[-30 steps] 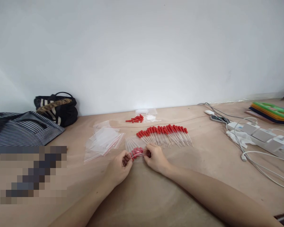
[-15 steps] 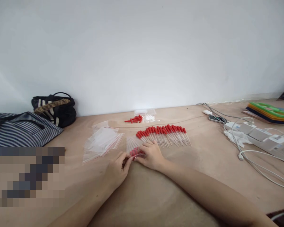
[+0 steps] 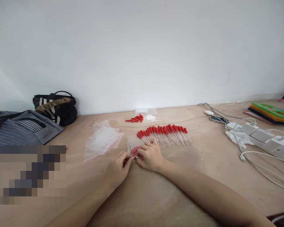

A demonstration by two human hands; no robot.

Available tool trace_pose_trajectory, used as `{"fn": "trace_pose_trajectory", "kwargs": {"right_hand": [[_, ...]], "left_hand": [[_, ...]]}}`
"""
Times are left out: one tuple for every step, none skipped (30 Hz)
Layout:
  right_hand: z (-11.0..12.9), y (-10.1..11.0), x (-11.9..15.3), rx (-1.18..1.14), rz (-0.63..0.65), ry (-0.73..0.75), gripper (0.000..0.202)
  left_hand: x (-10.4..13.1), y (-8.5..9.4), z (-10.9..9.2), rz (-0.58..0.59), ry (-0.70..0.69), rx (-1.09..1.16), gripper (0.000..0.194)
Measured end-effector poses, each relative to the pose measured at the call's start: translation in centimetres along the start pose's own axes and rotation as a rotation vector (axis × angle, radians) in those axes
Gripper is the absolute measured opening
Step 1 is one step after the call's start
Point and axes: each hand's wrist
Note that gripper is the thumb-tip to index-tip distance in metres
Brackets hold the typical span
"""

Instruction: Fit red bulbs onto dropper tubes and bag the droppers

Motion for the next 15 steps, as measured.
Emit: {"fn": "trace_pose_trajectory", "kwargs": {"right_hand": [[-0.08,0.03,-0.03,-0.001,0.009,-0.006,0.013],[-0.16,0.05,-0.07,-0.005,0.017,-0.004,0.013],[-0.26,0.07,-0.12,-0.016,0.022,0.008,0.012],[-0.34,0.07,-0.16,-0.034,0.026,0.031,0.012],[-0.42,0.07,-0.21,-0.057,0.028,0.059,0.012],[-0.47,0.06,-0.24,-0.080,0.028,0.087,0.013],[-0.52,0.03,-0.27,-0.102,0.026,0.113,0.014],[-0.54,-0.02,-0.28,-0.115,0.022,0.133,0.016],[-0.55,-0.09,-0.28,-0.116,0.017,0.144,0.017],[-0.53,-0.19,-0.26,-0.106,0.010,0.147,0.016],[-0.50,-0.29,-0.23,-0.088,0.001,0.146,0.014],[-0.44,-0.41,-0.18,-0.069,-0.009,0.146,0.013],[-0.37,-0.52,-0.12,-0.052,-0.019,0.145,0.013],[-0.27,-0.63,-0.06,-0.038,-0.029,0.144,0.013],[-0.16,-0.72,-0.02,-0.027,-0.040,0.142,0.013]], "left_hand": [[0.03,-0.01,0.01,0.001,-0.001,-0.004,0.021],[0.06,-0.03,0.03,0.002,-0.002,-0.006,0.021],[0.09,-0.06,0.06,0.001,-0.003,-0.007,0.021],[0.11,-0.10,0.09,0.000,-0.004,-0.005,0.021],[0.14,-0.14,0.13,-0.006,-0.006,0.000,0.021],[0.15,-0.19,0.17,-0.013,-0.011,0.007,0.021],[0.16,-0.22,0.19,-0.020,-0.017,0.016,0.020],[0.16,-0.25,0.21,-0.024,-0.026,0.025,0.020],[0.15,-0.28,0.21,-0.027,-0.033,0.031,0.020],[0.13,-0.29,0.20,-0.032,-0.040,0.035,0.020],[0.11,-0.30,0.17,-0.035,-0.048,0.037,0.020],[0.09,-0.30,0.15,-0.037,-0.056,0.037,0.020],[0.06,-0.30,0.14,-0.039,-0.065,0.036,0.020],[0.04,-0.31,0.14,-0.041,-0.075,0.035,0.020],[0.02,-0.33,0.16,-0.042,-0.085,0.034,0.020]]}}
Point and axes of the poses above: each hand's wrist, its own x-axis away from the middle knuckle, its own y-axis out of the back of the hand, z = x × y, and after that the axes turned 2 degrees about -z, right-handed
